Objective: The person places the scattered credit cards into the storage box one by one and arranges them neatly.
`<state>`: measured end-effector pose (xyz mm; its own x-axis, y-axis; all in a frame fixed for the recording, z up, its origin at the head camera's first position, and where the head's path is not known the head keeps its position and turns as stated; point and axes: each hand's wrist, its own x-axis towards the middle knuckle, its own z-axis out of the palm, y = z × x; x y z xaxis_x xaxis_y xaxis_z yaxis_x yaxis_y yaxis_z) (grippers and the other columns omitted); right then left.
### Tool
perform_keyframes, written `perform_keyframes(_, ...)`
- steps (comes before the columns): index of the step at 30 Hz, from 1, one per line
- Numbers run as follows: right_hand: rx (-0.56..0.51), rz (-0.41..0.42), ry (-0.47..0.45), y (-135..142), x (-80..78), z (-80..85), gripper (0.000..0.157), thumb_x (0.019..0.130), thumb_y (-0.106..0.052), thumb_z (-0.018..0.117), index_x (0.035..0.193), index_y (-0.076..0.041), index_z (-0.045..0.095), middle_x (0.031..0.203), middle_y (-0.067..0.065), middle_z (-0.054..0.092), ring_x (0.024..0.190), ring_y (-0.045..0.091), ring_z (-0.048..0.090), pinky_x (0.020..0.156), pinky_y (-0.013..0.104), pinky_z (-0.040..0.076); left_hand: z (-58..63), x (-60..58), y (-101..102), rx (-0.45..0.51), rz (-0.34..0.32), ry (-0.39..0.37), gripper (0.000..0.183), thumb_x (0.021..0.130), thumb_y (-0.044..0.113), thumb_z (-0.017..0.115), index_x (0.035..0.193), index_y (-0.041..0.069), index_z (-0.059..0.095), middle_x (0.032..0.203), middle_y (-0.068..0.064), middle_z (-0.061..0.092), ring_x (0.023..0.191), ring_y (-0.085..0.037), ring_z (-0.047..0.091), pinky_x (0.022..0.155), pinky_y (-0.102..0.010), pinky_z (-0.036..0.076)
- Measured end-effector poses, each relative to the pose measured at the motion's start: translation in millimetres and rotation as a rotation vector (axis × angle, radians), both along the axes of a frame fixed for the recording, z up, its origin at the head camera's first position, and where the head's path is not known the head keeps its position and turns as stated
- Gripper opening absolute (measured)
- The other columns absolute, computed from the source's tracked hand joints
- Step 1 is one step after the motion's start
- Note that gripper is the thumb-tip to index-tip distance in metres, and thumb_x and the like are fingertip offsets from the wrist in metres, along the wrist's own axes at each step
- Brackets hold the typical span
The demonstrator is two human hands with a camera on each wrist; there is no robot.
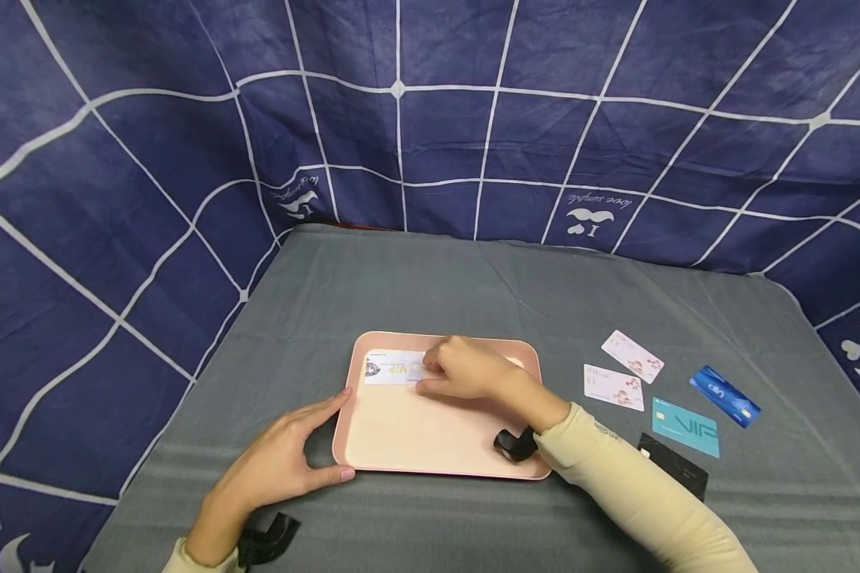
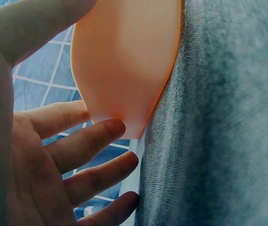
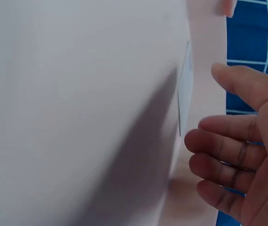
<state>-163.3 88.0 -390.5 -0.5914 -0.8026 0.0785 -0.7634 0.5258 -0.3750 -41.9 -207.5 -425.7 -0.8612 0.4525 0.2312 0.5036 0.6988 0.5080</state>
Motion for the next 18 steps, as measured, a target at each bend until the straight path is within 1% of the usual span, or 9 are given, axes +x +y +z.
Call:
perform_keyframes(2, 0.002, -0.001, -0.008, 4.6, 1.1, 2.5, 0.034, 0.089, -0.032, 0.073, 0.071, -0.008, 0.059, 0.064, -0.007, 0.037, 0.06, 0.005, 0.035, 0.054, 0.02, 0.03, 0.0, 0.4, -0.4, 0.0, 0.002, -0.001, 0.095, 0.071, 0.057, 0.083, 0.146, 0.009, 0.05, 0.14, -0.005, 0.057, 0.125, -0.023, 0.056, 0.101, -0.044, 0.045)
perform_keyframes(4, -0.002, -0.014, -0.016, 10.0, 3.1, 5.2, 0.028, 0.089, -0.032, 0.073, 0.082, -0.005, 0.068, 0.067, -0.004, 0.047, 0.063, 0.006, 0.042, 0.058, 0.02, 0.037, -0.1, 0.6, -0.8, 0.0, 0.001, -0.003, 0.095, 0.071, 0.057, 0.083, 0.146, 0.009, 0.05, 0.14, -0.005, 0.057, 0.125, -0.023, 0.056, 0.101, -0.044, 0.045)
perform_keyframes(6, -0.021, -0.024, -0.009, 16.2, 4.9, 7.3, 0.029, 0.09, -0.031, 0.073, 0.093, -0.002, 0.071, 0.072, -0.001, 0.055, 0.066, 0.008, 0.049, 0.062, 0.021, 0.044, -0.3, 0.4, -0.8, 0.001, -0.003, -0.004, 0.095, 0.071, 0.057, 0.083, 0.146, 0.009, 0.05, 0.14, -0.005, 0.056, 0.125, -0.023, 0.056, 0.101, -0.044, 0.045)
perform_keyframes(8, -0.058, -0.024, 0.007, 21.9, 7.2, 10.1, 0.031, 0.09, -0.028, 0.073, 0.1, 0.002, 0.072, 0.077, 0.002, 0.061, 0.068, 0.01, 0.054, 0.066, 0.023, 0.048, -0.5, 0.2, -0.8, 0.002, -0.004, -0.002, 0.095, 0.072, 0.057, 0.083, 0.146, 0.009, 0.049, 0.141, -0.004, 0.056, 0.125, -0.023, 0.056, 0.101, -0.044, 0.045)
perform_keyframes(11, -0.114, -0.03, 0.062, 30.9, 10.8, 14.1, 0.03, 0.089, -0.027, 0.073, 0.1, 0.001, 0.072, 0.078, 0.002, 0.063, 0.068, 0.011, 0.055, 0.064, 0.023, 0.049, -0.6, -0.1, -0.8, 0.004, -0.004, 0.004, 0.094, 0.072, 0.056, 0.083, 0.146, 0.009, 0.049, 0.141, -0.004, 0.056, 0.125, -0.023, 0.056, 0.101, -0.044, 0.045)
perform_keyframes(13, -0.144, -0.056, 0.1, 37.0, 13.9, 17.3, 0.029, 0.089, -0.027, 0.074, 0.101, -0.001, 0.073, 0.079, -0.001, 0.064, 0.07, 0.01, 0.056, 0.064, 0.024, 0.049, -0.5, -0.2, -0.8, 0.006, -0.002, 0.006, 0.095, 0.071, 0.056, 0.083, 0.146, 0.009, 0.049, 0.141, -0.004, 0.056, 0.125, -0.023, 0.056, 0.101, -0.044, 0.045)
perform_keyframes(16, -0.181, -0.103, 0.145, 46.7, 18.2, 22.1, 0.028, 0.088, -0.029, 0.075, 0.101, -0.005, 0.074, 0.08, -0.004, 0.064, 0.073, 0.009, 0.057, 0.068, 0.028, 0.049, -0.2, -0.4, -0.7, 0.008, -0.002, 0.001, 0.095, 0.071, 0.057, 0.083, 0.146, 0.01, 0.049, 0.141, -0.004, 0.056, 0.125, -0.023, 0.056, 0.101, -0.044, 0.045)
perform_keyframes(18, -0.214, -0.12, 0.166, 52.8, 20.3, 25.7, 0.027, 0.087, -0.028, 0.076, 0.101, -0.005, 0.074, 0.079, -0.004, 0.064, 0.074, 0.01, 0.058, 0.07, 0.031, 0.049, -0.1, -0.4, -0.7, 0.005, 0.001, -0.003, 0.095, 0.071, 0.057, 0.083, 0.147, 0.01, 0.049, 0.141, -0.004, 0.056, 0.125, -0.023, 0.055, 0.101, -0.044, 0.045)
